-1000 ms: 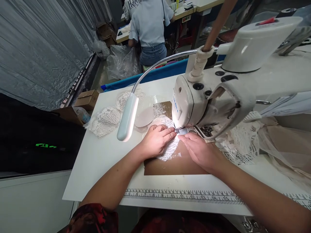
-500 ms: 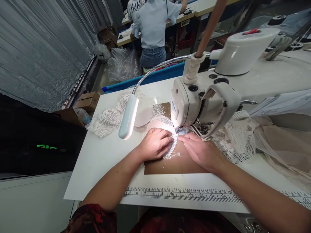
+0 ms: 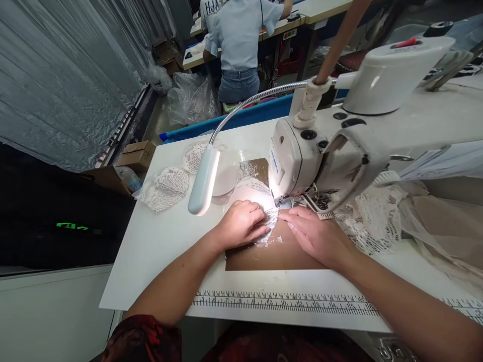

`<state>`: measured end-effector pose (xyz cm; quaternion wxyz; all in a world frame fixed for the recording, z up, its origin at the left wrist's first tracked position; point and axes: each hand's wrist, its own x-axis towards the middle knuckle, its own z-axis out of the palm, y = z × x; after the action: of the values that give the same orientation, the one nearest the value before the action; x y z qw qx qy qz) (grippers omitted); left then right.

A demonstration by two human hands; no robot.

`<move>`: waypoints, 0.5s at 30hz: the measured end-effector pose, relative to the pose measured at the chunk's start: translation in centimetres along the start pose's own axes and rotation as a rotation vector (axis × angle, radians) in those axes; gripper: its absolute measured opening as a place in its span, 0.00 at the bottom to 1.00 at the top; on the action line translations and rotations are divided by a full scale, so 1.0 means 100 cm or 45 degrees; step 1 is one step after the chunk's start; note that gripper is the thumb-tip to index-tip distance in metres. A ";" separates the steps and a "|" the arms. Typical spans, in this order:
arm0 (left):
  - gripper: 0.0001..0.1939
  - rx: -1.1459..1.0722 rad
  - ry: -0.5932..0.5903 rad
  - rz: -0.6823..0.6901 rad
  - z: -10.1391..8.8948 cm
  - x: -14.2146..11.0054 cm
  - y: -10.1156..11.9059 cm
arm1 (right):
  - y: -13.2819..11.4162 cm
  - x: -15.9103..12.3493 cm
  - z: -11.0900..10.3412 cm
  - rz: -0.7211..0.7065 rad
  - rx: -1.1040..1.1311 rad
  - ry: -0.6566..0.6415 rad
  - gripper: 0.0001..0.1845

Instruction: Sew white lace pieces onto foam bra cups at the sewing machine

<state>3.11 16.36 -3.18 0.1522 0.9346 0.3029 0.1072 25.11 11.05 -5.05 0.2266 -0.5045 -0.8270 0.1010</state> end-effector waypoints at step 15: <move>0.12 -0.014 0.010 0.001 -0.002 -0.001 -0.001 | 0.001 -0.002 0.006 -0.087 -0.090 -0.006 0.21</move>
<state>2.97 16.44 -3.07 0.1561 0.9335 0.3026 0.1127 25.02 10.98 -5.67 0.2099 -0.4834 -0.8474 0.0649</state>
